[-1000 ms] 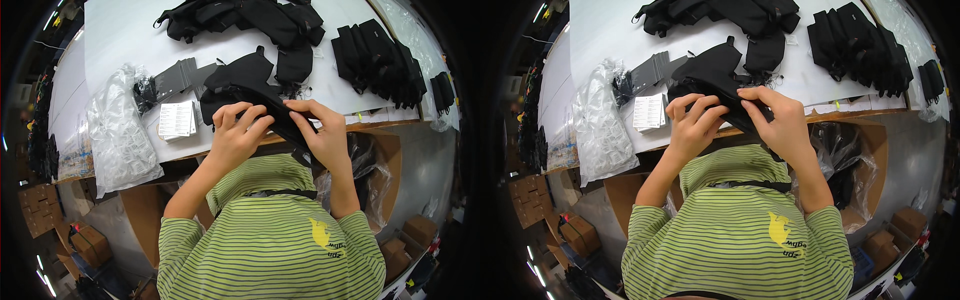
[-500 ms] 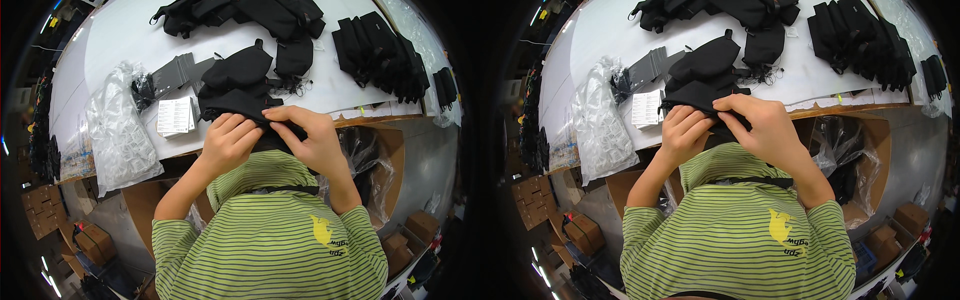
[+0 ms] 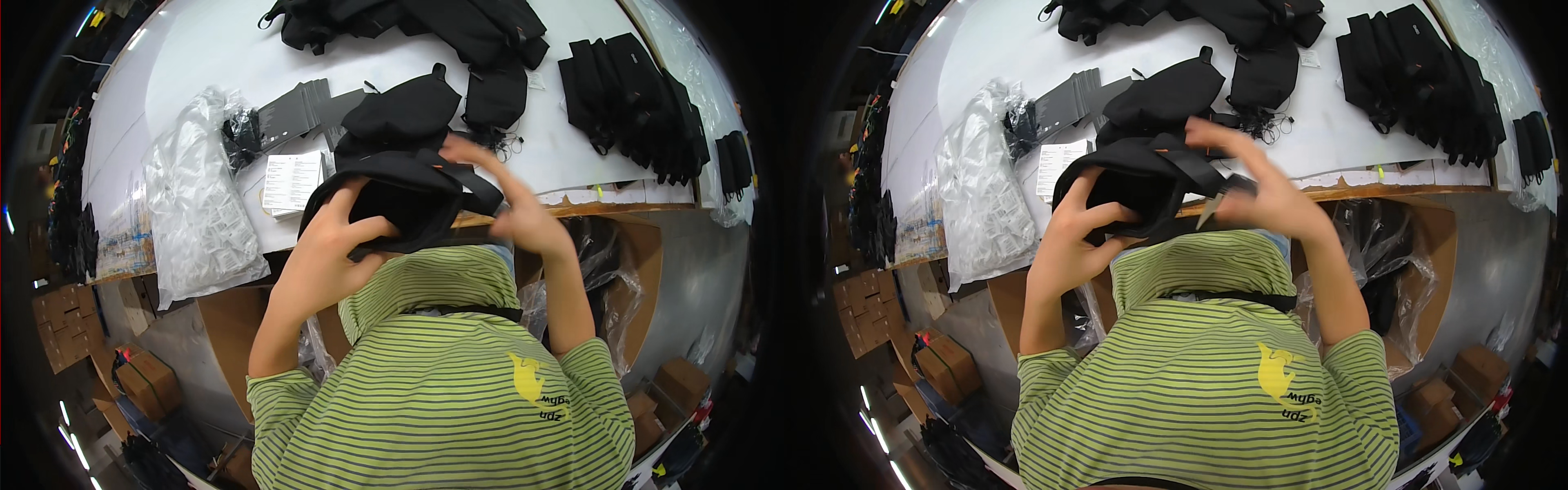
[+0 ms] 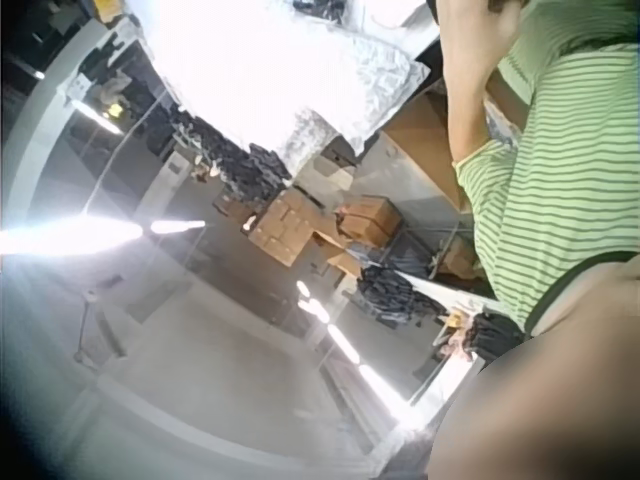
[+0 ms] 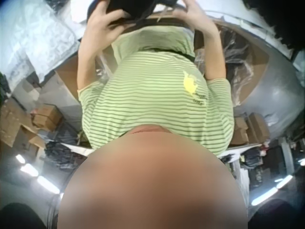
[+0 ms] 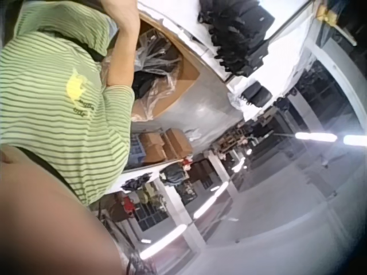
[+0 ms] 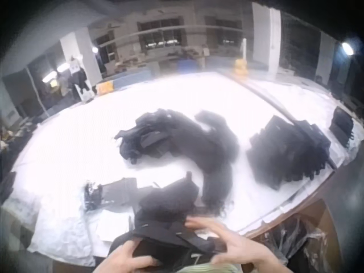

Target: The recorder is attaching tags and inserting booklets into black pouches at a packing station.

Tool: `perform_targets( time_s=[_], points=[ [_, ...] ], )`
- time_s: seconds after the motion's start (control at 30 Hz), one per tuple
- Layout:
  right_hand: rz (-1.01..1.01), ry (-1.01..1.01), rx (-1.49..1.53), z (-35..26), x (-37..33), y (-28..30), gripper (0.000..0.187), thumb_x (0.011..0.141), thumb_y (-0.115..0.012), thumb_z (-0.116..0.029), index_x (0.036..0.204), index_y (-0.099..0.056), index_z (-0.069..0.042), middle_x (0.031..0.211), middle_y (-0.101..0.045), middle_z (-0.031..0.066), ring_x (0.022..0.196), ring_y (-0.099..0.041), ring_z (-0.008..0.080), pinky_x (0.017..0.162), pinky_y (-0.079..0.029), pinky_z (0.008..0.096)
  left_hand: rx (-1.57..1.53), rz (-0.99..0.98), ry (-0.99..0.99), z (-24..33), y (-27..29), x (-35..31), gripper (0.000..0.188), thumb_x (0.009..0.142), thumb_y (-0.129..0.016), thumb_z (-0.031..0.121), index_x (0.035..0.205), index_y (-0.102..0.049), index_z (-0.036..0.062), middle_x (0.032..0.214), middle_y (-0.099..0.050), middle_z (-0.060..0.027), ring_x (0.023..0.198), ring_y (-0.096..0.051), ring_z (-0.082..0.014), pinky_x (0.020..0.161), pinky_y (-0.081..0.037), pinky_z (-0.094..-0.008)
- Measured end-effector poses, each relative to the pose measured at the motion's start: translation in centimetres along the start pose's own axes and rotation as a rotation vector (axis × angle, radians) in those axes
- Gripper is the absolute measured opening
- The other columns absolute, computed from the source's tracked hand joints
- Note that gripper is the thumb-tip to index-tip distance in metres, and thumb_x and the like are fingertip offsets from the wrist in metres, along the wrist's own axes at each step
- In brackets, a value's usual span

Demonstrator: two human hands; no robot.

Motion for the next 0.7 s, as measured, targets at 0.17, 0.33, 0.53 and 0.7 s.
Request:
perform_targets(
  time_s=[0.17, 0.33, 0.53, 0.7],
  points=[
    [-0.028, -0.486, 0.012, 4.3, -2.8, -3.6, 0.072, 0.067, -0.082, -0.034, 0.125, -0.05, -0.008, 0.106, -0.058, 0.0059, 0.099, -0.054, 0.0157, 0.086, -0.042, 0.0301, -0.158, 0.096, 0.039, -0.6, 0.5, 0.4, 0.019, 0.069, -0.074, 0.009, 0.085, -0.066, 0.0046, 0.128, -0.052, -0.0187, 0.107, -0.057, -0.0359, 0.088, -0.047, -0.0375],
    [-0.024, -0.427, 0.191, 3.2, -3.8, -1.5, 0.066, 0.073, -0.076, -0.01, 0.129, -0.041, -0.008, 0.088, -0.045, -0.0001, 0.08, -0.046, 0.0084, 0.073, -0.039, 0.0218, -0.185, 0.158, 0.14, -4.1, 1.8, -0.6, 0.02, 0.07, -0.075, 0.01, 0.083, -0.065, -0.0012, 0.124, -0.058, -0.0151, 0.103, -0.061, -0.0308, 0.085, -0.048, -0.0331],
    [0.14, -0.46, -0.167, 1.9, -5.0, 5.7, 0.01, 0.084, -0.057, 0.005, 0.093, -0.057, 0.001, 0.086, -0.067, 0.0078, 0.086, -0.061, 0.0128, 0.081, -0.046, 0.0256, -0.173, 0.103, 0.244, -5.9, 2.0, -2.5, 0.022, 0.071, -0.075, 0.011, 0.083, -0.064, -0.0035, 0.121, -0.061, -0.0141, 0.102, -0.062, -0.0293, 0.084, -0.047, -0.032],
    [0.904, -0.196, 0.819, 5.5, -8.0, 9.8, 0.019, 0.09, -0.062, -0.019, 0.094, -0.064, 0.0, 0.085, -0.067, 0.0079, 0.072, -0.061, 0.0168, 0.067, -0.048, 0.029, -0.45, -0.228, 0.171, -3.7, -3.1, -2.7, 0.025, 0.074, -0.074, 0.014, 0.089, -0.063, -0.003, 0.099, -0.067, -0.013, 0.088, -0.064, -0.0282, 0.079, -0.048, -0.0325]
  ],
)
Point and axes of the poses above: each hand's wrist, its own x-axis towards the middle knuckle, its own y-axis out of the back of the hand, z = x × y, the point moved 10 cm from there along x, towards the middle knuckle
